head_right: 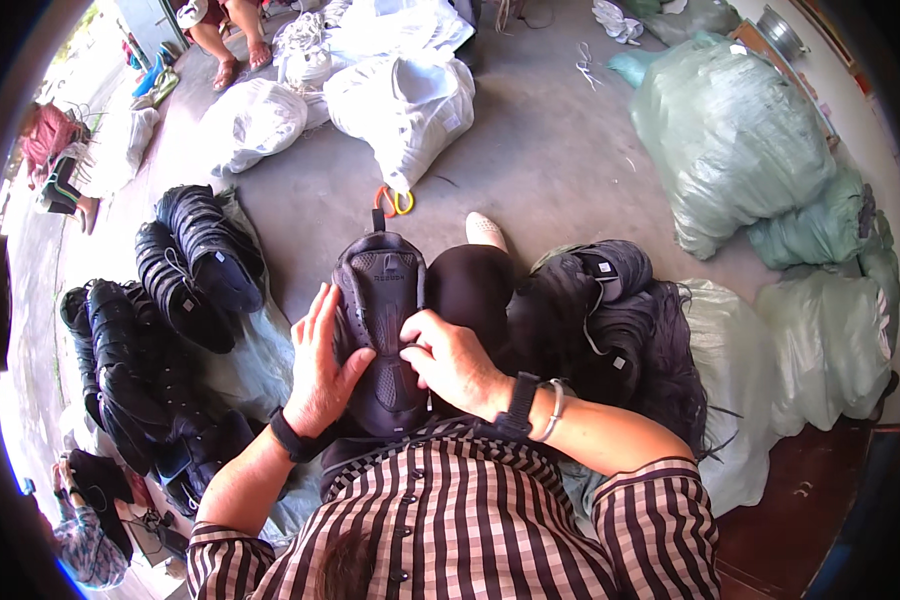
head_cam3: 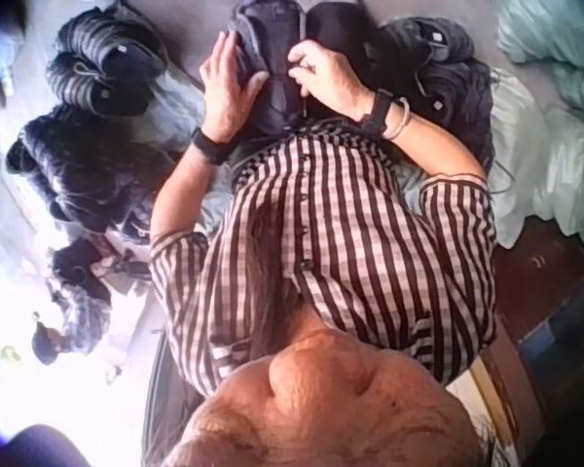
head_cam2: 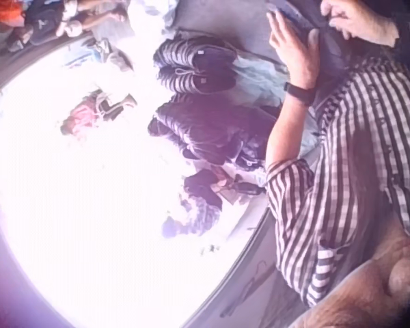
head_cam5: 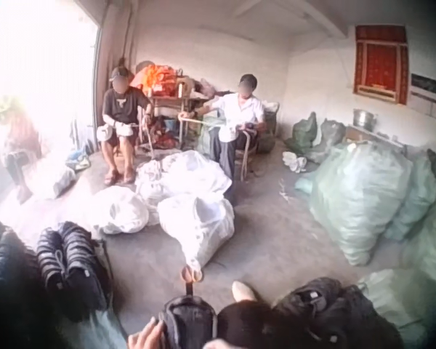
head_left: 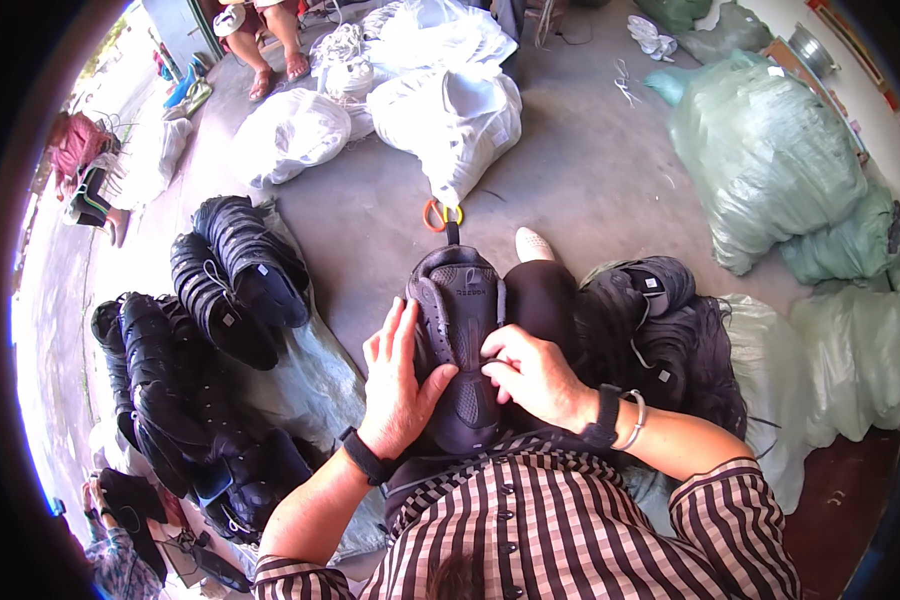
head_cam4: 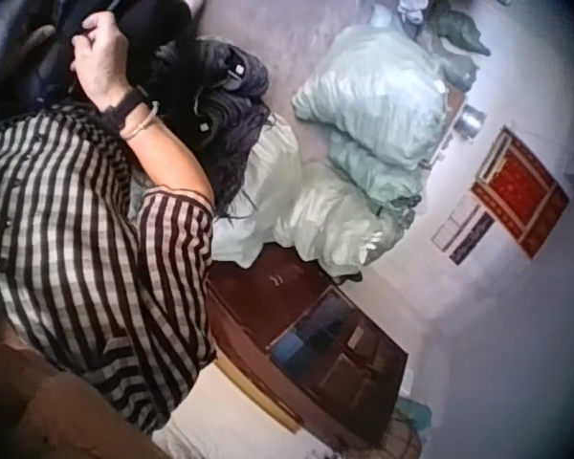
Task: Threading laces through the eyelets of black sneakers and tying them.
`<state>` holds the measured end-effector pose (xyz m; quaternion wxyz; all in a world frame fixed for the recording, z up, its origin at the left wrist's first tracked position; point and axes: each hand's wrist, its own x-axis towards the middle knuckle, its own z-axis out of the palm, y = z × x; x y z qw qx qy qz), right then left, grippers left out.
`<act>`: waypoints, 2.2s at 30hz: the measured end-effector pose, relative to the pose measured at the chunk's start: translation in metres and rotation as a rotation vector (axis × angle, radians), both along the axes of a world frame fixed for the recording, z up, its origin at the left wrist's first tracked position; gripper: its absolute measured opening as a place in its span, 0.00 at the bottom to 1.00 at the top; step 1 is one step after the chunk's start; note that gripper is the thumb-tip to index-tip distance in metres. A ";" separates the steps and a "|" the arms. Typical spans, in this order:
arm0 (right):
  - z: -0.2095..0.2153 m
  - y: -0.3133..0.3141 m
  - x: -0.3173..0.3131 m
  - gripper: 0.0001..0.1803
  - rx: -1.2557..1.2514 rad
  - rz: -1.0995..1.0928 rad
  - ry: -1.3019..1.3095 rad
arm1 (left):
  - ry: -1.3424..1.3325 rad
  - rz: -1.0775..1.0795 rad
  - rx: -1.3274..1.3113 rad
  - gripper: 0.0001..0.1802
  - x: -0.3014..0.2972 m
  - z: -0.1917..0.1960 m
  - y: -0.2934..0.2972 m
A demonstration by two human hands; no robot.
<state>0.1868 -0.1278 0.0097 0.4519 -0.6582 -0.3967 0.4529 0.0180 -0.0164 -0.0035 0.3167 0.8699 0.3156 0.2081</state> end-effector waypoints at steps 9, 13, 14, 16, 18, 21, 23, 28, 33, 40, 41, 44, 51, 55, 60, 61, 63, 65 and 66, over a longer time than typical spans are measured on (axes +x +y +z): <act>0.003 0.000 0.003 0.03 0.002 -0.022 -0.140 | 0.031 -0.152 0.296 0.28 -0.004 0.022 -0.011; -0.008 0.005 -0.002 0.03 0.081 0.002 -0.111 | 0.025 -0.177 0.342 0.21 -0.003 0.022 -0.011; -0.003 0.004 0.001 0.03 -0.034 0.013 0.095 | 0.029 -0.183 0.343 0.21 -0.002 0.023 -0.011; 0.003 0.002 0.000 0.04 -0.036 -0.003 0.026 | 0.038 -0.187 0.331 0.19 -0.001 0.024 -0.011; -0.002 -0.001 0.002 0.04 -0.037 -0.018 -0.043 | 0.035 -0.192 0.326 0.19 0.002 0.025 -0.010; -0.022 -0.005 0.006 0.07 0.393 0.108 -0.750 | 0.037 -0.200 0.324 0.20 0.002 0.024 -0.012; -0.023 -0.003 0.005 0.06 0.358 0.171 -0.836 | 0.047 -0.207 0.329 0.20 0.001 0.023 -0.013; -0.011 0.008 0.003 0.05 0.146 0.019 -0.491 | 0.029 -0.195 0.328 0.21 0.001 0.021 -0.015; -0.009 0.001 0.003 0.06 0.050 0.056 -0.456 | 0.013 -0.193 0.349 0.19 0.003 0.023 -0.016; 0.001 0.008 -0.009 0.07 -0.062 -0.084 0.186 | 0.009 -0.153 0.433 0.13 0.009 0.026 -0.011; 0.002 0.006 -0.009 0.07 -0.086 -0.089 0.194 | 0.011 -0.166 0.445 0.11 0.011 0.029 -0.011; 0.001 0.003 -0.001 0.06 -0.100 -0.045 0.218 | 0.029 -0.196 0.479 0.10 0.016 0.031 -0.008; 0.044 -0.028 0.063 0.08 -0.343 0.519 0.069 | -0.343 0.241 0.011 0.02 -0.025 0.034 0.019; 0.073 -0.065 0.107 0.10 -0.176 0.513 0.144 | -0.971 0.699 -0.543 0.12 -0.126 0.065 0.095; 0.060 -0.117 0.158 0.18 0.688 0.018 1.000 | -0.941 0.262 -1.155 0.17 -0.411 0.046 0.231; 0.059 -0.137 0.172 0.20 0.801 -0.137 0.980 | -1.026 0.654 -1.082 0.18 -0.389 0.042 0.240; 0.057 -0.182 0.210 0.23 1.031 -0.306 1.021 | -1.078 1.056 -0.933 0.21 -0.451 0.038 0.229; 0.062 -0.214 0.243 0.27 1.114 -0.404 0.996 | -0.669 1.325 -0.312 0.13 -0.515 0.061 0.261; 0.076 -0.241 0.248 0.30 1.086 -0.511 0.851 | -0.404 1.480 -0.087 0.09 -0.465 0.044 0.260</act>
